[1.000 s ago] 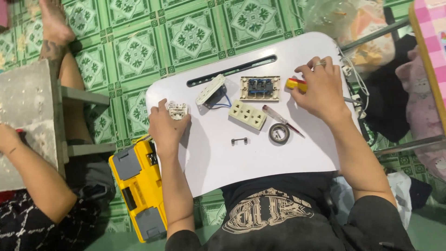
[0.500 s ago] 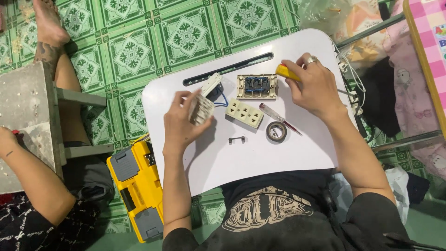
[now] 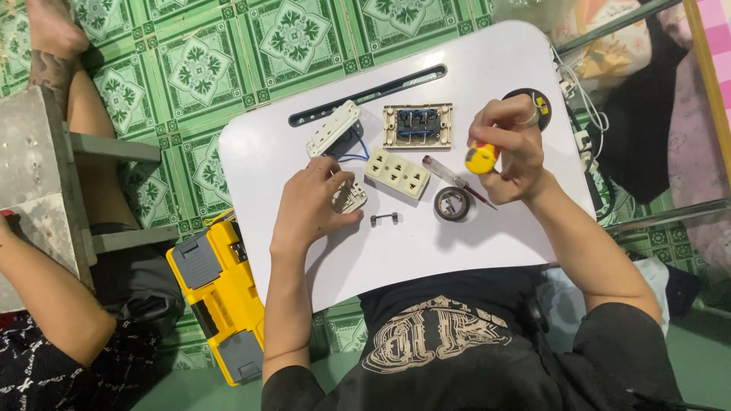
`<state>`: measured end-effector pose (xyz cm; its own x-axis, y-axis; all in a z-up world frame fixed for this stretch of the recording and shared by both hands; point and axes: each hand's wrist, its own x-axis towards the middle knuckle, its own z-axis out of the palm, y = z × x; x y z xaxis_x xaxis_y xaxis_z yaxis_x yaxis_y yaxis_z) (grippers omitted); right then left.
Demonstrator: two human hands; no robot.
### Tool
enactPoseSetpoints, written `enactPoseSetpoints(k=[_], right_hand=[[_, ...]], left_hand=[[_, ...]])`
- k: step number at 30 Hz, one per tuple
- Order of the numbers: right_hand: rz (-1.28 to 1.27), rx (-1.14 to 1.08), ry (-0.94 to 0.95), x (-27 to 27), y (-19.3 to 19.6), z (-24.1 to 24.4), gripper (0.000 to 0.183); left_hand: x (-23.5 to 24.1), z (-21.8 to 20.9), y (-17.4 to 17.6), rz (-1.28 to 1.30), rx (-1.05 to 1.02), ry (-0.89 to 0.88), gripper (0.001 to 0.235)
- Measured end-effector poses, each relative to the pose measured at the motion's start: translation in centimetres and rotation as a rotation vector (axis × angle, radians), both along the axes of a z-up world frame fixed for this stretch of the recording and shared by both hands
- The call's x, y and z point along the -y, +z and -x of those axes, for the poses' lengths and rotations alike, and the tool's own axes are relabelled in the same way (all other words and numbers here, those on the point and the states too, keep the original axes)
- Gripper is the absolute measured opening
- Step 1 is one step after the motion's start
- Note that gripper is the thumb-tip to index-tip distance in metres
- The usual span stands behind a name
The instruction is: The person uses a screwdriver to remove screws from a white electrical outlet cover and then works on the internal wiring of the outlet. They manipulate wires and components on a small white table while another person sits nearby.
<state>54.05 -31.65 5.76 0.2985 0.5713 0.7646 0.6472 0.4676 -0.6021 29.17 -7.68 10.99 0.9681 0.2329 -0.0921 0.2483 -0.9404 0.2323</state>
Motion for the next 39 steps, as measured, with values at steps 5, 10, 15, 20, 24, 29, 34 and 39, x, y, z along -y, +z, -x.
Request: enactPoseSetpoints(k=[5, 10, 15, 20, 24, 29, 34, 39], right_hand=[[-0.147, -0.027, -0.011, -1.0, 0.8, 2.2, 0.048], [-0.168, -0.176, 0.041, -1.4, 1.1, 4.4, 0.055], [-0.115, -0.215, 0.017, -2.5, 0.1, 4.8, 0.067], [-0.121, -0.179, -0.037, -2.1, -0.2, 4.3, 0.071], [-0.116, -0.178, -0.055, -2.2, -0.2, 4.4, 0.073], [-0.107, -0.041, -0.071, -2.5, 1.0, 4.3, 0.077], [-0.083, 0.146, -0.025, -3.4, 3.9, 4.0, 0.071], [-0.037, 0.147, 0.068, -5.4, 3.2, 4.5, 0.053]], left_hand=[[1.2, -1.5, -5.0, 0.016, 0.546, -0.18, 0.031], [3.6, -3.2, -6.6, 0.287, 0.642, -0.23, 0.044], [4.3, -3.9, -6.8, 0.347, 0.643, -0.191, 0.037], [4.8, -4.1, -7.0, 0.377, 0.639, -0.151, 0.031], [4.9, -4.1, -6.8, 0.407, 0.63, -0.137, 0.031], [4.8, -4.1, -6.8, 0.422, 0.647, -0.138, 0.03], [4.7, -4.2, -6.6, 0.443, 0.666, -0.155, 0.028], [4.8, -4.5, -6.1, 0.431, 0.686, -0.144, 0.027]])
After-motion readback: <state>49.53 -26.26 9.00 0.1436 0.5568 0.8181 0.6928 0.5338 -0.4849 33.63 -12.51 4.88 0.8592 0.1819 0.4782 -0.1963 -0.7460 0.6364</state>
